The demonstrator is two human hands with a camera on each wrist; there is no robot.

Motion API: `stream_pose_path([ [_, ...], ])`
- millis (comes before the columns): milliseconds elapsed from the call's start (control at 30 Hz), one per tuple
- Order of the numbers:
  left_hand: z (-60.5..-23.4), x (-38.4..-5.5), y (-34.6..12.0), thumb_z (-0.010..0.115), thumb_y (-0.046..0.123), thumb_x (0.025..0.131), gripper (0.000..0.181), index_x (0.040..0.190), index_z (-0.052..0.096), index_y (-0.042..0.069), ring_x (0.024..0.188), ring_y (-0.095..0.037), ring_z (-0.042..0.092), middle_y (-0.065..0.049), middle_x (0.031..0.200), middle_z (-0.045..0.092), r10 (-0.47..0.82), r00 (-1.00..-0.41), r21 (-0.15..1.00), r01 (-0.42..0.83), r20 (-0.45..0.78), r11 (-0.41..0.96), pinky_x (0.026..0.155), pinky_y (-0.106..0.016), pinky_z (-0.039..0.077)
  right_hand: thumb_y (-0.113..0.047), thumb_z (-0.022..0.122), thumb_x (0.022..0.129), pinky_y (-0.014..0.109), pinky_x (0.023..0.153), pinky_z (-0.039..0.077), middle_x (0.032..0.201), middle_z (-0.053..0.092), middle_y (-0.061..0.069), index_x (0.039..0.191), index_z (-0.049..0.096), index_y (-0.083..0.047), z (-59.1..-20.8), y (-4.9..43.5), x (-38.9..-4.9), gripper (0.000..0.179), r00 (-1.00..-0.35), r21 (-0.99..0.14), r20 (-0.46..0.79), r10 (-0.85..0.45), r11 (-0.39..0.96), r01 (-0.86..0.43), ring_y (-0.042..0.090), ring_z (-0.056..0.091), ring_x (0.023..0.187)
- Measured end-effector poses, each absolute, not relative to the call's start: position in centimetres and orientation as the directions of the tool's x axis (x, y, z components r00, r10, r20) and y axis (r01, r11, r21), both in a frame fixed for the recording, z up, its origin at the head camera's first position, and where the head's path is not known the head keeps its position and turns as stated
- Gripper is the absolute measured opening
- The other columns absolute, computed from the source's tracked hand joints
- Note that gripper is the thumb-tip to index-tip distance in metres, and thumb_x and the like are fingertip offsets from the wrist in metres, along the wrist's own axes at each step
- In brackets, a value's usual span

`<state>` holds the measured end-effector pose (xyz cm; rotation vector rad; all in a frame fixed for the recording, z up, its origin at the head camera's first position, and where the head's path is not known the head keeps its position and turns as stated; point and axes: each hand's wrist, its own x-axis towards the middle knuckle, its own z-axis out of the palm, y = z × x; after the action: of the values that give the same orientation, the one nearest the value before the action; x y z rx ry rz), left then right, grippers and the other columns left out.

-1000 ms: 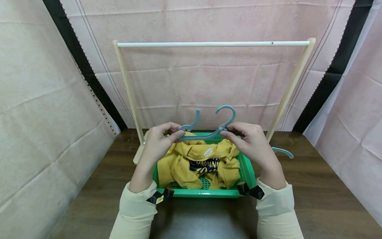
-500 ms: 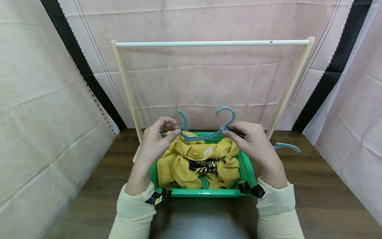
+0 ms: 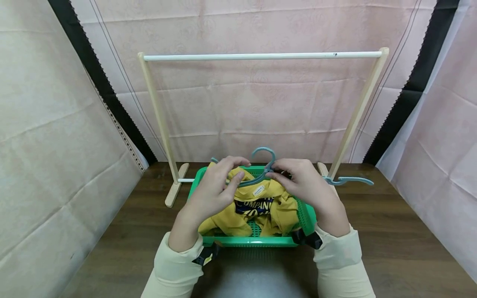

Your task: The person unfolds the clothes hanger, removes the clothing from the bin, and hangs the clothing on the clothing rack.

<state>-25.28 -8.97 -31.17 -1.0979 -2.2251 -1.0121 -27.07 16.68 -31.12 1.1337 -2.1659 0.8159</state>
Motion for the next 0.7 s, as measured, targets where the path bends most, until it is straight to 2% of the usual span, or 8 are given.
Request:
stream_pose_path([
  [100,-31.3,-25.1,-8.3,0.045,0.006,0.107,0.029,0.135,0.053,0.004,0.100,-0.019,0.058,-0.006,0.130,0.059,0.501,-0.627,0.431,0.777,0.597,0.459,0.084,-0.038,0.050,-0.007,0.074,0.092,0.023,0.058,0.049,0.085,0.070,-0.007,0.095,0.074,-0.010,-31.1,16.2,-26.9,0.004,-0.457,-0.267,0.701,-0.547,0.393,-0.880,0.005,0.055,0.063],
  [200,-31.4,-25.2,-7.9,0.043,0.002,0.106,0.034,0.139,0.049,0.002,0.096,-0.019,0.055,-0.008,0.131,0.056,0.508,-0.654,0.400,0.751,0.561,0.525,0.082,-0.034,0.049,-0.006,0.076,0.090,0.022,0.060,0.050,0.086,0.069,-0.007,0.096,0.074,-0.010,-31.0,15.6,-26.6,0.007,-0.430,-0.279,0.699,-0.571,0.336,-0.900,0.005,0.057,0.067],
  [333,-31.7,-25.5,-7.7,0.048,0.005,0.105,0.036,0.141,0.048,0.001,0.114,-0.022,0.054,-0.011,0.132,0.055,0.521,-0.644,0.295,0.743,0.561,0.601,0.094,-0.036,0.050,-0.010,0.075,0.092,0.020,0.061,0.049,0.086,0.069,-0.006,0.096,0.073,-0.010,-30.8,15.2,-26.3,0.005,-0.417,-0.289,0.684,-0.599,0.303,-0.908,0.004,0.057,0.070],
  [433,-31.8,-25.8,-8.1,0.054,0.009,0.104,0.036,0.138,0.050,0.001,0.121,-0.024,0.053,-0.012,0.133,0.055,0.510,-0.620,0.252,0.748,0.596,0.614,0.100,-0.040,0.048,-0.010,0.074,0.092,0.020,0.062,0.050,0.086,0.069,-0.006,0.096,0.073,-0.010,-30.7,15.0,-26.2,0.004,-0.417,-0.297,0.673,-0.611,0.293,-0.909,0.003,0.058,0.071],
  [533,-31.7,-26.1,-8.7,0.058,0.013,0.103,0.035,0.136,0.052,0.003,0.124,-0.024,0.052,-0.011,0.132,0.056,0.477,-0.620,0.251,0.736,0.623,0.629,0.102,-0.041,0.046,-0.005,0.075,0.091,0.021,0.064,0.052,0.088,0.070,-0.006,0.098,0.073,-0.011,-30.7,15.0,-26.2,0.009,-0.407,-0.288,0.677,-0.613,0.288,-0.913,0.004,0.061,0.074],
  [700,-31.8,-26.6,-9.7,0.060,0.018,0.102,0.033,0.132,0.058,0.004,0.123,-0.026,0.054,-0.009,0.129,0.060,0.450,-0.667,0.228,0.676,0.594,0.700,0.101,-0.043,0.047,0.000,0.077,0.087,0.018,0.061,0.049,0.089,0.071,-0.006,0.097,0.073,-0.012,-30.6,15.5,-26.2,0.016,-0.376,-0.241,0.721,-0.582,0.298,-0.923,0.004,0.060,0.070],
])
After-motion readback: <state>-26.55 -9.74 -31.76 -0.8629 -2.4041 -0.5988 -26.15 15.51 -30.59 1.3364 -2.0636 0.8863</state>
